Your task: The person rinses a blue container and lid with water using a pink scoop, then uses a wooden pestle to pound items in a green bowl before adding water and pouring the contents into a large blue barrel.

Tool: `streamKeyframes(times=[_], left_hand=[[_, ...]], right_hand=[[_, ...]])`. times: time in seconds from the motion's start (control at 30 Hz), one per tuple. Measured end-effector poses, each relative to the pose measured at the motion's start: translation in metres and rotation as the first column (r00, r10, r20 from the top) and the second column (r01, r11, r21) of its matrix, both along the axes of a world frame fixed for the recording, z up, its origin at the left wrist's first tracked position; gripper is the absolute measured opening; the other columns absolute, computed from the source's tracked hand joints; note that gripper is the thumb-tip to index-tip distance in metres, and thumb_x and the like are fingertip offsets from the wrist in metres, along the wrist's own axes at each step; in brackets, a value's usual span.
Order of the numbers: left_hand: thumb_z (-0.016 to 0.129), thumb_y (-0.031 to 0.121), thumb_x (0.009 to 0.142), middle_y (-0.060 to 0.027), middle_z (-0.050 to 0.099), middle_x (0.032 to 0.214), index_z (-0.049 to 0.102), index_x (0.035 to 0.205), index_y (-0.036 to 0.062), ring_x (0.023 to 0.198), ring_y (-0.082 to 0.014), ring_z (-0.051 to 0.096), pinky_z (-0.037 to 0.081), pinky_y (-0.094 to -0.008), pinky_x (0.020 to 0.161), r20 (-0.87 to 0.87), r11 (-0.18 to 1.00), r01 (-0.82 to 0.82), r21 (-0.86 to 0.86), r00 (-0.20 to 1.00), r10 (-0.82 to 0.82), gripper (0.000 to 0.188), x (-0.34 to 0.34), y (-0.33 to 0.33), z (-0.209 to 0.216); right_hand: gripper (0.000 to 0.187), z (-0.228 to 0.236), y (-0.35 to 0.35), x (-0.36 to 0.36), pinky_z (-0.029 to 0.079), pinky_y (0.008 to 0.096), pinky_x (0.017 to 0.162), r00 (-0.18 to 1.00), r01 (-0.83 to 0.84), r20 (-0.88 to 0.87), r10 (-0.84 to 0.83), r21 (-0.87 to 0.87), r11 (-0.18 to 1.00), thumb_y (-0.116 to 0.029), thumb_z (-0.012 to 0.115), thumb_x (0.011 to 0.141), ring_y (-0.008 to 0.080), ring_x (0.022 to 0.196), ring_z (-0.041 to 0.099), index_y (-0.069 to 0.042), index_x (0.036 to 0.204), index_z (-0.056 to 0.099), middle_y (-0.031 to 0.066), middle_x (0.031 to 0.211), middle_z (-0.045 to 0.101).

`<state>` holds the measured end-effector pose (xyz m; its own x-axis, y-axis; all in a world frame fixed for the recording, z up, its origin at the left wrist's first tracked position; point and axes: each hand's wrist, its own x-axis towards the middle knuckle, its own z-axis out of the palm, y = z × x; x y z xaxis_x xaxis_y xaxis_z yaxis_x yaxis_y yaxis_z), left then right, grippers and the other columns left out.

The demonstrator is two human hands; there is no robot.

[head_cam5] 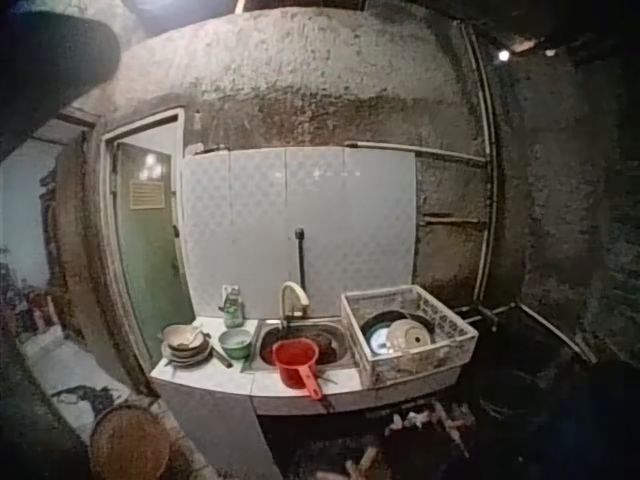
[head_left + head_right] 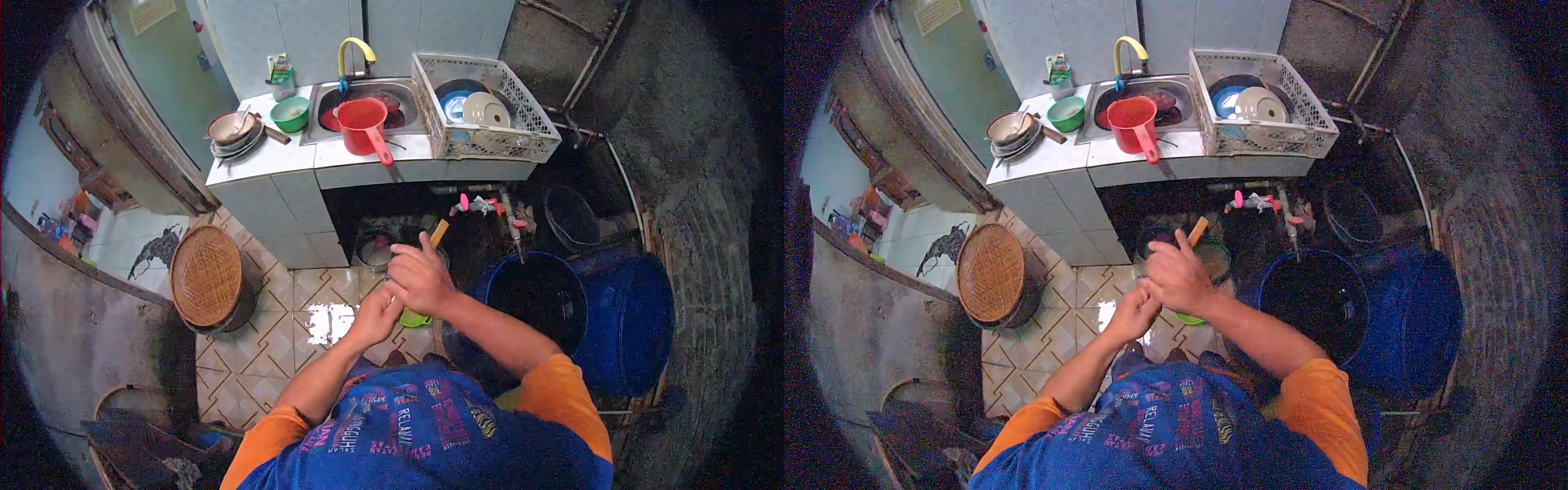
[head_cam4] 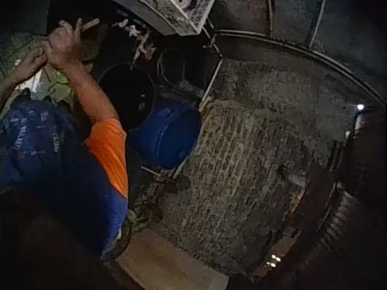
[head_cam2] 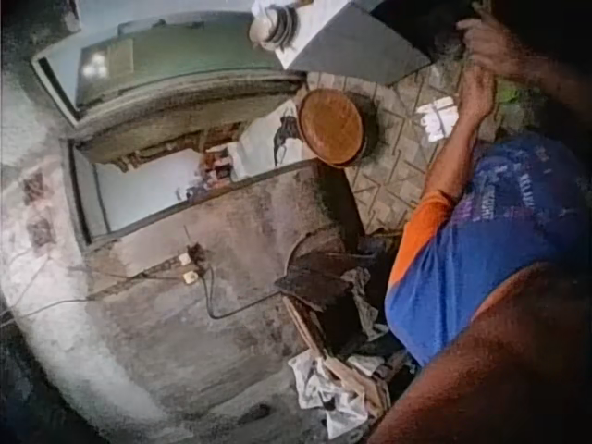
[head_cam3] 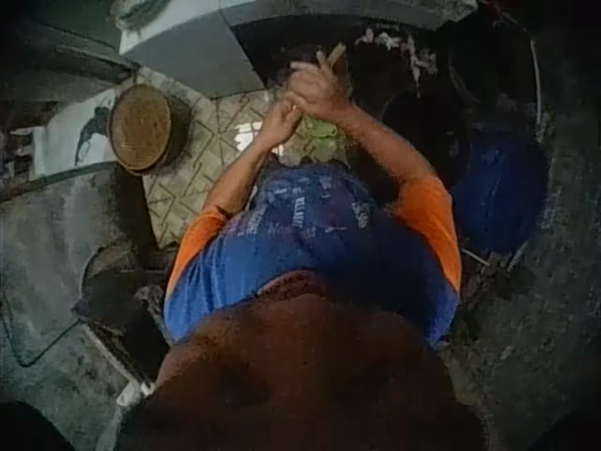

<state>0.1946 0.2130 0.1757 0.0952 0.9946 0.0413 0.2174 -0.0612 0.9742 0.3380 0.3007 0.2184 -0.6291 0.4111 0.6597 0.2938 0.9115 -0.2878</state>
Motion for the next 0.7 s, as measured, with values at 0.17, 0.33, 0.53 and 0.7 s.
streamKeyframes(times=[0.17, 0.33, 0.53, 0.7], left_hand=[[0.055, 0.03, 0.096, 0.0053, 0.043, 0.062, 0.053, 0.082, 0.0072, 0.055, -0.0062, 0.036, 0.03, -0.0255, 0.049, -0.052, 0.998, 0.044, -0.042, 0.998, -0.047, 0.027, 0.0, -0.007, 0.005], [0.055, 0.034, 0.097, 0.0059, 0.043, 0.061, 0.053, 0.087, 0.0104, 0.05, -0.005, 0.036, 0.028, -0.0242, 0.045, 0.216, 0.986, 0.085, -0.145, 0.975, -0.052, 0.026, -0.002, -0.011, -0.011], [0.055, 0.031, 0.097, 0.0063, 0.043, 0.06, 0.051, 0.085, 0.0127, 0.046, -0.0053, 0.035, 0.027, -0.0227, 0.043, 0.412, 0.935, 0.152, -0.321, 0.911, -0.006, 0.022, -0.001, -0.011, 0.004], [0.054, 0.03, 0.097, 0.0058, 0.043, 0.06, 0.051, 0.087, 0.0118, 0.048, -0.0053, 0.035, 0.027, -0.0225, 0.044, 0.422, 0.898, 0.224, -0.379, 0.905, -0.048, 0.021, -0.009, -0.02, 0.005]], right_hand=[[0.01, 0.003, 0.037, 0.028, 0.03, 0.0655, 0.097, 0.878, 0.472, -0.095, -0.47, 0.003, 0.882, -0.018, 0.069, 0.074, 0.0332, 0.103, 0.059, -0.011, 0.078, 0.062, 0.0068, 0.087, 0.062], [0.01, 0.003, 0.024, 0.024, 0.033, 0.061, 0.095, 0.988, 0.084, 0.123, -0.092, 0.07, 0.994, -0.016, 0.067, 0.075, 0.0322, 0.103, 0.058, -0.009, 0.08, 0.063, 0.0068, 0.085, 0.061], [0.011, -0.006, 0.0, 0.006, 0.02, 0.0615, 0.109, 0.994, -0.099, -0.039, 0.099, 0.003, 0.995, -0.019, 0.067, 0.074, 0.0289, 0.105, 0.057, -0.01, 0.076, 0.06, 0.0054, 0.083, 0.059], [0.025, 0.008, 0.066, 0.045, 0.035, 0.0604, 0.091, 0.918, 0.369, 0.15, -0.367, 0.018, 0.929, -0.026, 0.056, 0.086, 0.0346, 0.088, 0.058, -0.007, 0.069, 0.059, 0.0123, 0.077, 0.059]])
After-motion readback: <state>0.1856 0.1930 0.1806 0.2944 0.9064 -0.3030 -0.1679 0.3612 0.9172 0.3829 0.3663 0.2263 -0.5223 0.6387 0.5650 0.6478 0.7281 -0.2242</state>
